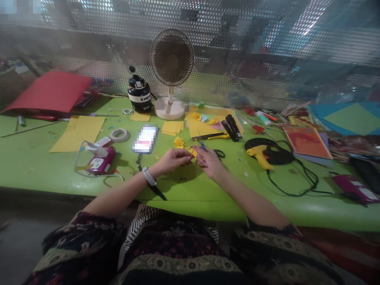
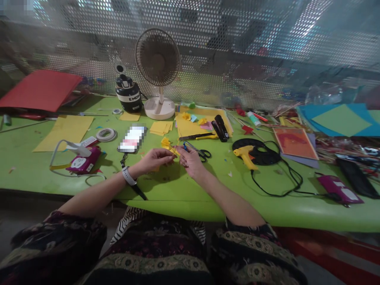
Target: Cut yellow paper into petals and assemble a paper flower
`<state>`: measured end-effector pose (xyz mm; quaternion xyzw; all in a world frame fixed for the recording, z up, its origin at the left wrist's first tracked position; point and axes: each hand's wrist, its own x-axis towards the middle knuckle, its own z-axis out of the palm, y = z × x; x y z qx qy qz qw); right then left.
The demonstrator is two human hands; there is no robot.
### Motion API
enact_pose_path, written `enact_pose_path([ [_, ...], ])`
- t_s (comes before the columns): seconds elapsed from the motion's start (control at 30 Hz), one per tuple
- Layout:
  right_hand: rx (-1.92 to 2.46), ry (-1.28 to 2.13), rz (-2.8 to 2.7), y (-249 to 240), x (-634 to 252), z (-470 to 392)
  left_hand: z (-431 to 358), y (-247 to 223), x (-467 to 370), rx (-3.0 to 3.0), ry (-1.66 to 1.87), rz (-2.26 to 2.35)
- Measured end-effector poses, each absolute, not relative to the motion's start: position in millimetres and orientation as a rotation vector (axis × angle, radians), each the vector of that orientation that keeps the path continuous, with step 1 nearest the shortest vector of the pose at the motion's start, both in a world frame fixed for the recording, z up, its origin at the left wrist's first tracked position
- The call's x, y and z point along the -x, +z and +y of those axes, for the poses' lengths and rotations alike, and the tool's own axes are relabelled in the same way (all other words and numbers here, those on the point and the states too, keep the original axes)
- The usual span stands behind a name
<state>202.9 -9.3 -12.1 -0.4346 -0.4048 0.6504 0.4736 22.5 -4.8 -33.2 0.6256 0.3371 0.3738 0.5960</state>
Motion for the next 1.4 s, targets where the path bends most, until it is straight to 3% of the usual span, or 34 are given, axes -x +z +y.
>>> enact_pose_path([
  [0.8, 1.102, 1.492, -1.102, -13.3, -203.7, -10.1, -3.2, -29.1, -16.2, -1.210, 0.960, 0.863],
  [1.17, 1.140, 1.039, -1.774, -16.3, -212.9, -7.8, 9.4, -20.6, 2.3, -1.151, 0.994, 0.892],
  [1.4, 1.133, 0.956, -1.827, -18.3, -213.4, -5.7, 9.7, -22.1, 2.4, -1.198, 0.967, 0.839],
])
